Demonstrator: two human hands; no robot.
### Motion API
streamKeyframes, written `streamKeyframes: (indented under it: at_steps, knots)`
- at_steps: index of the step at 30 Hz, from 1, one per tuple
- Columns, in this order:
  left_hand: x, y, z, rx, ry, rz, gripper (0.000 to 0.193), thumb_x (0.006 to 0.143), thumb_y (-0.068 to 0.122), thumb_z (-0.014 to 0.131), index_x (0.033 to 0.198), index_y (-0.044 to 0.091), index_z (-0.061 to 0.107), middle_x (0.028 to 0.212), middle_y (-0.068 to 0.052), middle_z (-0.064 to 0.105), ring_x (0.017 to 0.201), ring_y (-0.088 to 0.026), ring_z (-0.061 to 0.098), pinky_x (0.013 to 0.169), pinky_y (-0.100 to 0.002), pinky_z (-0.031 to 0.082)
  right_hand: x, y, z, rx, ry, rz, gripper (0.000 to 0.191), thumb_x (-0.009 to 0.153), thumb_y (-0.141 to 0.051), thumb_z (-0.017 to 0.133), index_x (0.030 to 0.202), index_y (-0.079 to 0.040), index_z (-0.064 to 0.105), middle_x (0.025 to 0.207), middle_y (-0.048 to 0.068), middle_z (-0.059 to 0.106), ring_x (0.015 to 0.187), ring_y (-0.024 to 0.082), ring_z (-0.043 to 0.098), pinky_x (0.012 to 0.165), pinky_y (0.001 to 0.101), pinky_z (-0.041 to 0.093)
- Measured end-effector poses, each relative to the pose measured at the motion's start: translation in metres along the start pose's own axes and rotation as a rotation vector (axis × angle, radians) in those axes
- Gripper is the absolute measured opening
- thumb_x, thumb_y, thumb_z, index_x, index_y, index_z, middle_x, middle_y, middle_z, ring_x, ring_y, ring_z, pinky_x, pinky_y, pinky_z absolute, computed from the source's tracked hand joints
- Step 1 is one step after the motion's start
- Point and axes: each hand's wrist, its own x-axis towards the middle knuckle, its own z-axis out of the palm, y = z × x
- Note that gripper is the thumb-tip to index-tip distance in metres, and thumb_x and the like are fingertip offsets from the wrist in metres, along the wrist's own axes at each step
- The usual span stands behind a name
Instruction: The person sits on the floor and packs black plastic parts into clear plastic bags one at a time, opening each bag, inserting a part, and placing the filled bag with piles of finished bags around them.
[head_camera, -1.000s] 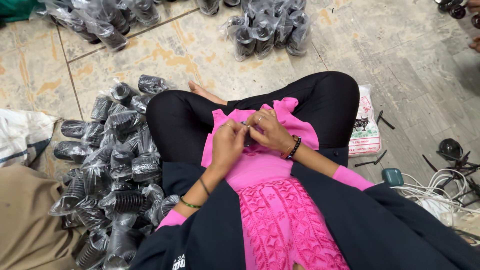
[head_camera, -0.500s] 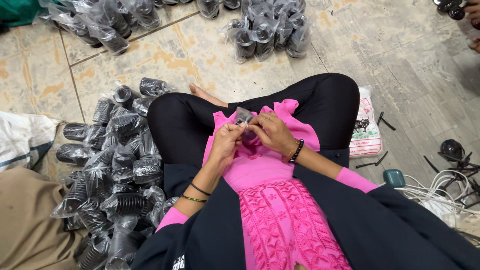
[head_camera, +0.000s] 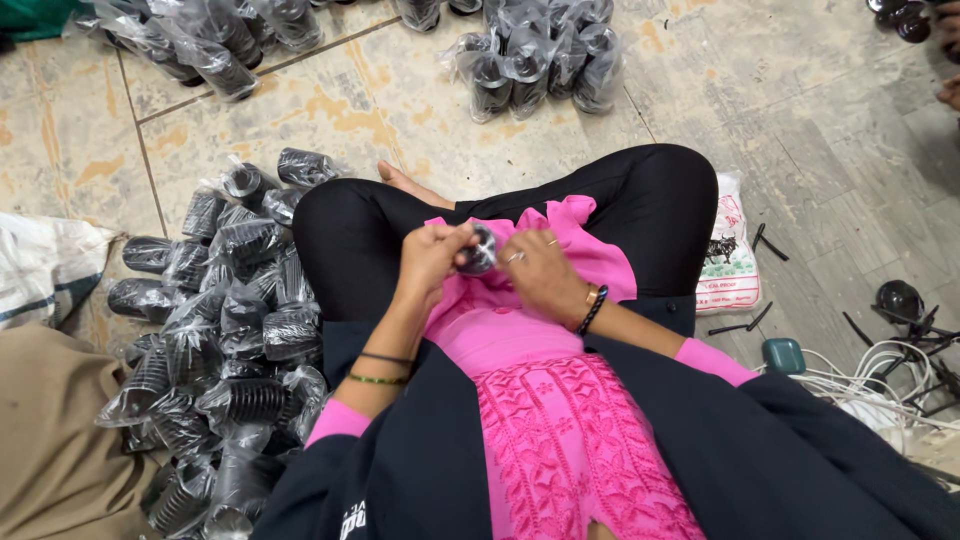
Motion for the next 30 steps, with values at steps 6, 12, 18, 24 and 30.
streamKeyframes:
  at_steps: [6, 12, 18, 24, 30]
  knots:
    - [0.008, -0.004, 0.011, 0.037, -0.388, 0.076, 0.016, 0.096, 0.011, 0.072, 0.083, 0.003, 0.069, 0.073, -0.001, 0.067, 0.059, -0.006, 0.054, 0.054, -0.021, 0.043, 0.004, 0.021, 0.007, 0.307, 0.128, 0.113, 0.009, 0.094, -0.003, 0.064, 0.101, -0.002, 0.058, 0.1, 0.013, 0.062, 0.096, 0.033, 0.059, 0.088, 0.044, 0.044]
    - [-0.018, -0.01, 0.021, 0.512, -0.197, 0.637, 0.016, 0.095, 0.007, 0.072, 0.085, 0.001, 0.061, 0.083, -0.003, 0.065, 0.069, -0.006, 0.056, 0.06, -0.023, 0.046, -0.021, 0.032, 0.032, 0.629, 0.017, 0.468, 0.009, 0.103, -0.009, 0.06, 0.102, -0.001, 0.058, 0.094, 0.01, 0.067, 0.085, 0.022, 0.067, 0.075, 0.033, 0.053]
    - [-0.018, -0.018, 0.022, 0.331, -0.126, 0.56, 0.016, 0.099, 0.004, 0.068, 0.086, 0.0, 0.058, 0.088, -0.006, 0.069, 0.072, -0.009, 0.056, 0.062, -0.026, 0.047, -0.023, 0.049, 0.052, 0.816, -0.084, 0.498, 0.027, 0.095, -0.012, 0.067, 0.117, 0.002, 0.065, 0.097, 0.011, 0.073, 0.087, 0.015, 0.069, 0.072, 0.0311, 0.054]
    - [-0.022, -0.031, 0.011, 0.578, -0.023, 0.76, 0.011, 0.095, 0.004, 0.07, 0.087, 0.001, 0.063, 0.085, -0.005, 0.069, 0.076, -0.007, 0.062, 0.066, -0.025, 0.049, -0.019, 0.044, 0.058, 0.63, -0.055, 0.423, 0.012, 0.09, -0.012, 0.073, 0.097, -0.003, 0.073, 0.086, 0.008, 0.073, 0.077, 0.019, 0.07, 0.069, 0.0319, 0.055]
    - [0.001, -0.043, -0.001, 0.166, -0.121, 0.229, 0.014, 0.094, 0.005, 0.073, 0.085, 0.003, 0.063, 0.078, 0.0, 0.068, 0.068, -0.004, 0.058, 0.062, -0.023, 0.049, -0.006, 0.03, 0.038, 0.244, 0.083, 0.091, 0.015, 0.076, -0.011, 0.075, 0.085, -0.005, 0.065, 0.097, 0.011, 0.066, 0.096, 0.029, 0.06, 0.089, 0.0418, 0.043]
